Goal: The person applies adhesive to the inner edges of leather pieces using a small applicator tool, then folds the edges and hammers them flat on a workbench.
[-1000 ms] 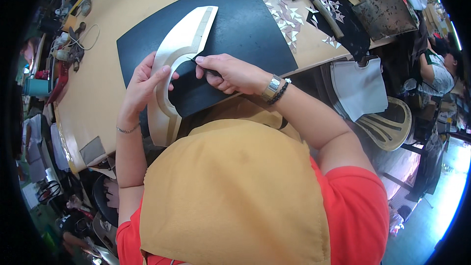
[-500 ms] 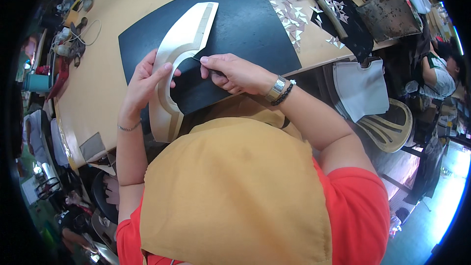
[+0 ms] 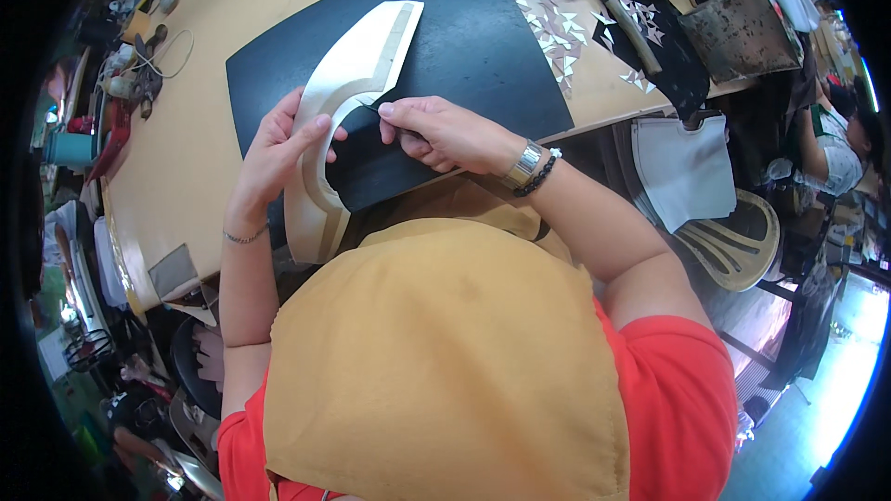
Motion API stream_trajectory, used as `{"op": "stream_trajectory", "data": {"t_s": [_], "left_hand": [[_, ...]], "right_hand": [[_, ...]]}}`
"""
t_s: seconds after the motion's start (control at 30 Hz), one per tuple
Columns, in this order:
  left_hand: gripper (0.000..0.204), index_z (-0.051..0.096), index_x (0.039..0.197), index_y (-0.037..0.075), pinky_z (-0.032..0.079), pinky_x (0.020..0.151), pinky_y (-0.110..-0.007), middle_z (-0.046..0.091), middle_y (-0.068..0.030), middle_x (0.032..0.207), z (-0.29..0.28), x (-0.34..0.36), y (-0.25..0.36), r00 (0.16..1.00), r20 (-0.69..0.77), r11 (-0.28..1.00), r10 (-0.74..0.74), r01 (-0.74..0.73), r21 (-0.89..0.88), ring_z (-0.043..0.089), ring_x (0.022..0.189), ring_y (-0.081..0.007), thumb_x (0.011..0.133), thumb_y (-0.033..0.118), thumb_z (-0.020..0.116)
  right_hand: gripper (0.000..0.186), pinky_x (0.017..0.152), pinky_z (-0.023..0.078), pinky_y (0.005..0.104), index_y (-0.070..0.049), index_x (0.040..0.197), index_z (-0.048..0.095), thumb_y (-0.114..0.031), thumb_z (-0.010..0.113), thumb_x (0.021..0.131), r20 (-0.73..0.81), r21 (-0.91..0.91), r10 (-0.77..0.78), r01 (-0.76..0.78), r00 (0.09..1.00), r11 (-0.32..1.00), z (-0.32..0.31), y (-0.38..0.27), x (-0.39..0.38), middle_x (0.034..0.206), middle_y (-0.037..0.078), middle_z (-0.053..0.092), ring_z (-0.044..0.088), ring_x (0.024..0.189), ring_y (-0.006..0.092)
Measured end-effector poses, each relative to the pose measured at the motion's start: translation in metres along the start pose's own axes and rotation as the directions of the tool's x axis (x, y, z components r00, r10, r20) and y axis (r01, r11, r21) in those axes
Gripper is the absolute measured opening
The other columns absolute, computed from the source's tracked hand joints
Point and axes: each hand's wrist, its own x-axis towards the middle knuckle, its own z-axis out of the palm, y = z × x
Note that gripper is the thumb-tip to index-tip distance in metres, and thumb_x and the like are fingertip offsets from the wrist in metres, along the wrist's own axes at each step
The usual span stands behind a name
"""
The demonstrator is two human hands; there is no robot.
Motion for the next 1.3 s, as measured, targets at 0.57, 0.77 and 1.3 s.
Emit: {"op": "stream_trajectory", "data": {"t_s": [0.57, 0.77, 1.3], "left_hand": [[0.039, 0.057, 0.138, 0.003, 0.059, 0.078, -0.026, 0.071, -0.0046, 0.112, 0.005, 0.0, -0.002, 0.998, -0.012, 0.998, 0.057, -0.057, -0.028, 0.069, 0.094, -0.009, 0.105, 0.021, 0.065], [0.041, 0.056, 0.14, 0.004, 0.058, 0.074, -0.024, 0.073, -0.0049, 0.103, 0.012, 0.001, -0.006, 0.997, -0.05, 0.998, 0.057, -0.058, -0.031, 0.068, 0.084, -0.0084, 0.104, 0.021, 0.066], [0.043, 0.055, 0.142, 0.004, 0.06, 0.075, -0.025, 0.071, -0.0044, 0.113, 0.006, 0.001, -0.015, 0.997, -0.011, 0.996, 0.073, -0.074, -0.055, 0.07, 0.095, -0.0092, 0.104, 0.02, 0.066]], "right_hand": [[0.042, 0.044, 0.017, 0.0214, -0.01, 0.1, 0.058, -0.048, 0.045, 0.112, -0.031, -0.056, -0.02, 0.018, 0.999, 0.998, 0.008, -0.005, 0.011, 0.065, -0.008, 0.034, 0.022, 0.051, 0.0023], [0.042, 0.044, 0.016, 0.0216, -0.01, 0.098, 0.058, -0.047, 0.045, 0.112, -0.031, -0.082, -0.017, 0.014, 0.999, 0.997, 0.006, -0.002, 0.006, 0.064, -0.009, 0.033, 0.022, 0.05, 0.0023], [0.038, 0.044, 0.018, 0.0205, -0.011, 0.095, 0.057, -0.043, 0.046, 0.112, -0.005, -0.06, -0.018, 0.018, 1.0, 0.998, 0.01, 0.0, 0.009, 0.065, -0.009, 0.036, 0.023, 0.05, 0.0011]]}}
